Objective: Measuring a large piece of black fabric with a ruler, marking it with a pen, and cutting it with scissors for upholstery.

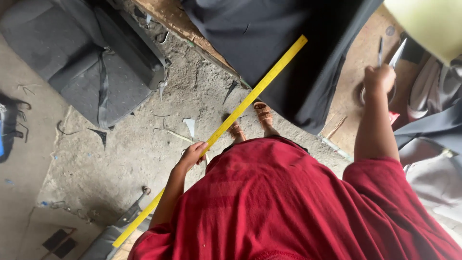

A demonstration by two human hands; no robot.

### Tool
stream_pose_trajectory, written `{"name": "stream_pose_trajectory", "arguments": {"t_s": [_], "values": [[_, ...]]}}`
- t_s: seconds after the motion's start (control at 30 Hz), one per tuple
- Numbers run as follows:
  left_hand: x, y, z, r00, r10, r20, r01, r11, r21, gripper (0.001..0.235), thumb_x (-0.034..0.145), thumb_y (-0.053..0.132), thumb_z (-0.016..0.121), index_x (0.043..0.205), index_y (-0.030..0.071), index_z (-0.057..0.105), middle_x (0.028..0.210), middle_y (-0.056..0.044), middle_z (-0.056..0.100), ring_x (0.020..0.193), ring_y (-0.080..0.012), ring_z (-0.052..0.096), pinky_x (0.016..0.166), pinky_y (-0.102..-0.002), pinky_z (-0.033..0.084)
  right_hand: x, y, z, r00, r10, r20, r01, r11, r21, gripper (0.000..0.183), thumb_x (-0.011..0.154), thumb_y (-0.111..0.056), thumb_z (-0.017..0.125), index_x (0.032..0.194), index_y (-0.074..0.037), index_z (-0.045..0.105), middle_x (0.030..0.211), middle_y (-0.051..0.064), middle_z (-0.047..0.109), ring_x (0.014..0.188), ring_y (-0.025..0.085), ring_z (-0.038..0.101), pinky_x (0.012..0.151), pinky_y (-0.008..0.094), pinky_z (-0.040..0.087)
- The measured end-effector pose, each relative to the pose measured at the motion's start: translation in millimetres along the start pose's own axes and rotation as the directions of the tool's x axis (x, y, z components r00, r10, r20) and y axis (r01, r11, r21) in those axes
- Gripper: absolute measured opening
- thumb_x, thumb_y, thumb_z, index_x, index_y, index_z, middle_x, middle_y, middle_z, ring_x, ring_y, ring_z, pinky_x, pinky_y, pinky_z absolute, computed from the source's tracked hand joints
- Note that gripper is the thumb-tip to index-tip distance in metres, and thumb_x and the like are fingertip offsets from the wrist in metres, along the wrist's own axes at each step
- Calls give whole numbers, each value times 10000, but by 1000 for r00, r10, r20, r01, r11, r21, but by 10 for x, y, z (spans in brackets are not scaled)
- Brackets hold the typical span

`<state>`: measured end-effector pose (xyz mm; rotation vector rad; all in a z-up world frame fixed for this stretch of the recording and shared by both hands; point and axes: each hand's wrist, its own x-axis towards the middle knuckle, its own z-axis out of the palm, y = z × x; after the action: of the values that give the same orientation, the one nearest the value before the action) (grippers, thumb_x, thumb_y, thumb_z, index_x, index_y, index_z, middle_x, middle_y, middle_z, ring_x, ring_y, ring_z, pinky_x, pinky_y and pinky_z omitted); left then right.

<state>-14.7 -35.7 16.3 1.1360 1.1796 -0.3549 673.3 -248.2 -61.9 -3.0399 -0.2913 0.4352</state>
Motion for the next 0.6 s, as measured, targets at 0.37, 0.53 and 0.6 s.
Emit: {"name": "stream_pose_trajectory", "arguments": {"t_s": [0.37, 0.53, 0.6], "values": [[42, -557, 220, 997, 32, -73, -30, 999, 20, 428, 1023, 500, 575, 870, 115, 683, 558, -129, 622, 466, -214, 585, 399, -290, 547, -257, -264, 759, 967, -245, -65, 252, 959, 128, 320, 910, -475, 826, 909, -159, 773, 803, 159, 717, 893, 417, 729, 735, 540, 599], [-145, -525, 345, 997, -11, -74, 9, 1000, -30, 376, 1032, 436, 551, 934, 102, 695, 573, -66, 564, 479, -168, 510, 422, -281, 440, -333, 451, 98, 994, -105, -25, 106, 994, 35, 326, 956, -435, 774, 977, -109, 782, 894, 205, 736, 892, 438, 723, 763, 541, 578], [-212, -490, 402, 997, -56, -49, 54, 998, -39, 364, 1050, 388, 508, 1004, 86, 707, 606, -4, 521, 518, -123, 447, 457, -279, 344, -435, 542, -108, 999, -19, 29, 18, 999, 50, 334, 977, -493, 775, 1022, -163, 792, 979, 189, 757, 914, 424, 721, 797, 513, 554]]}}
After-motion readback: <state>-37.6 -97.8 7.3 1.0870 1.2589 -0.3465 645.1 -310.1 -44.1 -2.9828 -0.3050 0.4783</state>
